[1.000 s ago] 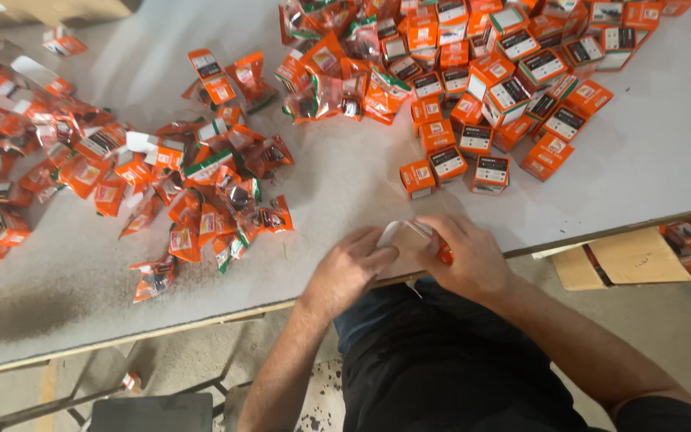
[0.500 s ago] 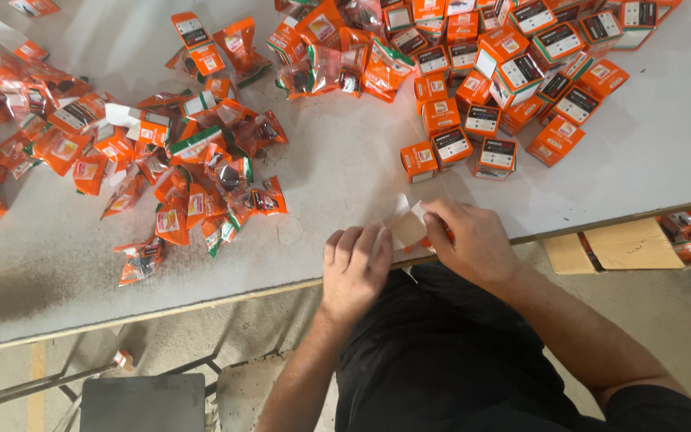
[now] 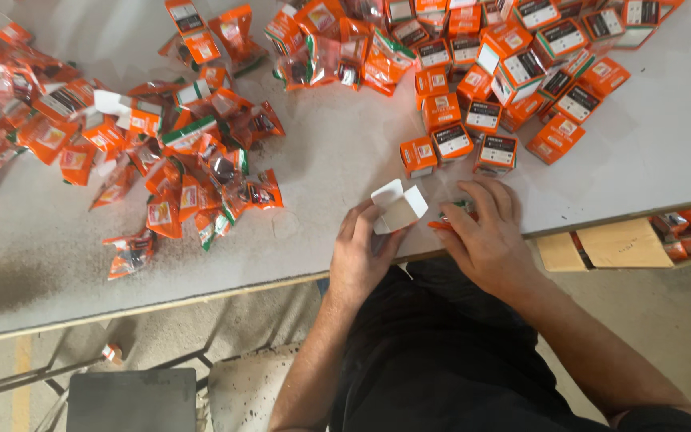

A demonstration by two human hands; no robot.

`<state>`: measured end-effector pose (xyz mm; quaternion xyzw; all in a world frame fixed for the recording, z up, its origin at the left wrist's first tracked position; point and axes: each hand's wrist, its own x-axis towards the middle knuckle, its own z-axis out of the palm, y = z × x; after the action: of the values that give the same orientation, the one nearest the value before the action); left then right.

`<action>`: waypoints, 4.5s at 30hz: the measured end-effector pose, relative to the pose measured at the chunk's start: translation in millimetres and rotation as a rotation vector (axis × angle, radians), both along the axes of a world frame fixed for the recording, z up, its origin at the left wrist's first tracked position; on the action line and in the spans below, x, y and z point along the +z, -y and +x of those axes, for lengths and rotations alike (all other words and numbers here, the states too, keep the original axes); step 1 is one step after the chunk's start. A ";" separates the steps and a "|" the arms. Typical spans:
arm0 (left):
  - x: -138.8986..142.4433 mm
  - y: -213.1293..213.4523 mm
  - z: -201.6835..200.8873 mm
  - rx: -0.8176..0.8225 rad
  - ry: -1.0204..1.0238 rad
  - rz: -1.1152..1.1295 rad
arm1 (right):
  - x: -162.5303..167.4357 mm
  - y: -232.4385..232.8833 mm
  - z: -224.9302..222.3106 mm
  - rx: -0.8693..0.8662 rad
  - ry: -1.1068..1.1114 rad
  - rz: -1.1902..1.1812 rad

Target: The person sits at a table covered with orange blister packs and small white cardboard boxes, folding open a box and placing blister packs inside one at a time, then setting the filled box with the packed boxes. They repeat this packing cycle throughout the episode.

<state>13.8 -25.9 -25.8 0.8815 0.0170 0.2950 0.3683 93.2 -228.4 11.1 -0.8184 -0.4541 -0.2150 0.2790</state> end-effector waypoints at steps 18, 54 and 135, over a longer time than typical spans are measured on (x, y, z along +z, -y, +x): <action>6.5 -1.2 -2.6 -0.117 -0.094 0.000 | 24.2 -12.3 8.0 0.329 0.095 -0.218; 9.0 0.4 -1.1 -0.098 -0.094 0.262 | 5.2 -20.0 30.4 0.201 -0.013 -0.035; 1.7 7.9 -11.6 -0.043 0.289 0.326 | -24.5 -47.6 24.4 0.086 -0.834 0.320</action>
<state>2.2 -33.8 -24.1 0.8781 -0.1027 0.4092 0.2258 117.6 -180.8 -13.4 -0.7619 -0.2976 0.0774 0.5701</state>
